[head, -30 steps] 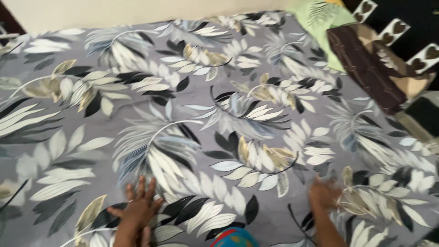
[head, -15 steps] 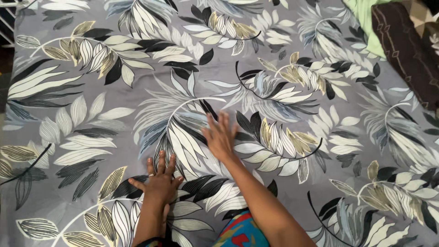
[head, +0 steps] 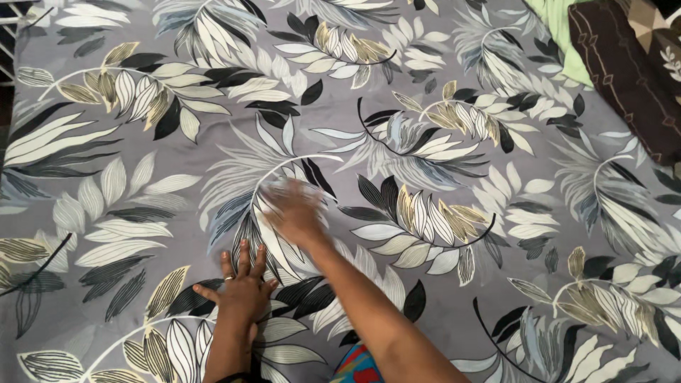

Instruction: The person spreads a bedsheet over a mattress, smoothing it out by hand and tucking the edges under the mattress.

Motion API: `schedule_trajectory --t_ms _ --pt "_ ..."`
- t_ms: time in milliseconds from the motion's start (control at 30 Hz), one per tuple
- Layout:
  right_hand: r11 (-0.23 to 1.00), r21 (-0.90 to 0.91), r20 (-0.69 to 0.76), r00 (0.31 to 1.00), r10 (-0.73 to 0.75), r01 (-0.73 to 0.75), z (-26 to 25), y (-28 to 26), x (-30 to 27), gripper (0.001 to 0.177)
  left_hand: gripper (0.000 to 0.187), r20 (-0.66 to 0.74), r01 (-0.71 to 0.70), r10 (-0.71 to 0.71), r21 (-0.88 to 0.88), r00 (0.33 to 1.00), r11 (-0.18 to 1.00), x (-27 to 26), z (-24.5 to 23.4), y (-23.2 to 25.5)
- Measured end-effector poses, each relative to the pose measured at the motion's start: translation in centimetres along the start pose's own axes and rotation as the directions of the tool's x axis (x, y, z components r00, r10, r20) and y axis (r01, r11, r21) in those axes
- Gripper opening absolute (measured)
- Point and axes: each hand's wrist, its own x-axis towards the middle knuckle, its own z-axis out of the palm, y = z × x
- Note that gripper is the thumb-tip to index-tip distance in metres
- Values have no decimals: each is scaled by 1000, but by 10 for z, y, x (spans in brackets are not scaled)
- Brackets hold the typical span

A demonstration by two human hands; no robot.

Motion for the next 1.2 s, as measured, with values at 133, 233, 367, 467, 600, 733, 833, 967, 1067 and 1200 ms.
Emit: schedule_trajectory --t_ms 133,233,367,467,600,733,833,967,1067,1200 --pt "930 187 -18 948 -318 315 4 -33 -21 71 71 65 8 -13 75 998 997 2 2 -3" --pt "941 175 -144 953 -266 289 -5 18 -53 72 82 -6 -2 2 -42 1000 999 -1 0 -2" --pt "997 80 -454 890 42 -6 -2 199 -141 66 83 34 -25 27 -59 999 998 7 1 -3" --pt "898 -6 -631 698 337 -439 -30 342 -274 34 87 23 -30 32 -81 999 996 13 8 -10" --pt "580 -136 -620 525 582 -803 -74 410 -459 64 87 -76 -73 67 -88 995 993 26 27 -25" --pt "122 156 -434 43 900 -980 -82 394 -571 76 84 -235 -204 174 -111 956 973 43 47 -47" --pt "208 180 -559 74 826 -961 -70 387 -589 70 81 -253 -236 199 -125 947 964 54 55 -63" --pt "659 14 -773 410 483 -752 -41 386 -529 61 72 -353 -349 318 -26 880 937 78 52 -80" --pt "804 1 -741 539 399 -594 -26 361 -504 60 68 -485 -477 502 184 716 859 79 59 -89" --pt "327 89 -578 218 786 -941 -34 380 -543 71 64 -558 -425 529 316 640 848 65 65 -74"
